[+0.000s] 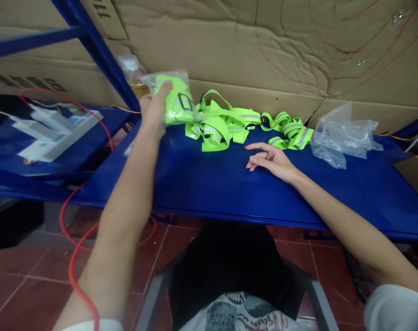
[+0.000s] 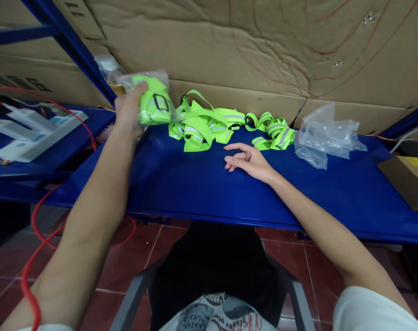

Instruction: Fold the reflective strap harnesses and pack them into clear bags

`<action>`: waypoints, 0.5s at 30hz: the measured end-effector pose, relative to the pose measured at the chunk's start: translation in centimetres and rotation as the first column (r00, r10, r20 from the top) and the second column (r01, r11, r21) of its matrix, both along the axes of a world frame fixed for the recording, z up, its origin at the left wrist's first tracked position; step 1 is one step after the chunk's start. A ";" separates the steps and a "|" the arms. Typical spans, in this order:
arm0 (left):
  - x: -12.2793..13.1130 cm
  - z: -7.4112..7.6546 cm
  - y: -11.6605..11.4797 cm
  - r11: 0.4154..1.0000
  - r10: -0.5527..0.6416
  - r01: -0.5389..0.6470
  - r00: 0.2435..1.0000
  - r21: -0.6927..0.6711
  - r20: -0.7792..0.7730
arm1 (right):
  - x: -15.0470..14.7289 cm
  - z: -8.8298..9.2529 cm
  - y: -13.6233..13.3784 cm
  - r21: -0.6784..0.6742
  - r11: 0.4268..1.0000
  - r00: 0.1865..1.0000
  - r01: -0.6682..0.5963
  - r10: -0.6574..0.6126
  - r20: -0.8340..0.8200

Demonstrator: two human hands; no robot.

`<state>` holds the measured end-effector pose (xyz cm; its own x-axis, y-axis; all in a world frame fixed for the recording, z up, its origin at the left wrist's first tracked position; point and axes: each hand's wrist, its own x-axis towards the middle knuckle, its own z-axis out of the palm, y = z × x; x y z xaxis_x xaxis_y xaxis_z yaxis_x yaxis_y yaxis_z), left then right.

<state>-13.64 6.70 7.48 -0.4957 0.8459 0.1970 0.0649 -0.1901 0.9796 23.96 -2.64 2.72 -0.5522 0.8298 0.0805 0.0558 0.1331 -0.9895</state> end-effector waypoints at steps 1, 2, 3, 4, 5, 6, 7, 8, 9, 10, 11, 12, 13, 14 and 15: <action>-0.3 -0.6 0.0 0.997 -0.005 0.003 0.999 -0.073 -0.036 | 0.0 0.0 0.0 0.000 1.000 1.000 0.001 -0.001 0.002; -0.4 -1.2 -0.1 0.990 -0.012 0.001 0.997 -0.140 -0.078 | 0.0 0.1 -0.1 0.001 1.000 1.000 0.002 -0.002 0.006; -0.4 -1.9 -0.1 0.978 -0.013 -0.021 0.987 -0.205 -0.161 | 0.0 0.1 -0.1 0.003 1.000 1.000 0.004 -0.004 0.011; -0.3 -2.6 0.0 0.969 -0.014 -0.048 0.969 -0.241 -0.248 | 0.0 0.2 -0.1 0.005 1.000 1.000 0.006 -0.006 0.016; -0.1 -3.1 0.1 0.970 -0.012 -0.063 0.951 -0.234 -0.308 | 0.0 0.2 -0.1 0.004 1.000 1.000 0.005 -0.005 0.024; 0.2 -3.7 0.2 0.976 -0.034 -0.041 0.941 -0.214 -0.336 | -0.1 0.3 -0.1 0.004 1.000 0.999 0.005 -0.005 0.032; 0.5 -4.1 0.2 0.982 -0.077 0.015 0.942 -0.190 -0.327 | -0.1 0.3 -0.1 0.002 1.000 0.999 0.006 -0.006 0.040; 0.9 -4.5 0.3 0.979 -0.146 0.098 0.950 -0.179 -0.276 | -0.1 0.3 -0.1 0.000 1.000 0.999 0.008 -0.008 0.048; 1.4 -4.7 0.3 0.970 -0.213 0.181 0.954 -0.165 -0.208 | -0.2 0.3 -0.1 -0.001 1.000 0.998 0.014 -0.014 0.055; 2.0 -4.9 0.3 0.951 -0.291 0.271 0.946 -0.146 -0.144 | -0.2 0.3 -0.1 0.001 1.000 0.998 0.021 -0.021 0.060; 2.5 -5.1 0.2 0.931 -0.355 0.343 0.931 -0.127 -0.083 | -0.2 0.2 -0.1 0.005 1.000 0.998 0.030 -0.031 0.063; 3.1 -5.2 0.1 0.905 -0.414 0.408 0.910 -0.120 -0.024 | -0.2 0.2 -0.1 0.011 0.999 0.997 0.040 -0.041 0.062; 3.6 -5.2 -0.1 0.877 -0.465 0.465 0.885 -0.123 0.023 | -0.2 0.1 -0.1 0.016 0.999 0.997 0.049 -0.049 0.059; 4.1 -5.2 -0.3 0.853 -0.501 0.504 0.863 -0.136 0.061 | -0.2 0.1 -0.1 0.021 0.998 0.997 0.056 -0.057 0.053; 4.5 -5.1 -0.5 0.834 -0.523 0.530 0.848 -0.155 0.089 | -0.2 0.0 -0.1 0.024 0.998 0.997 0.063 -0.064 0.046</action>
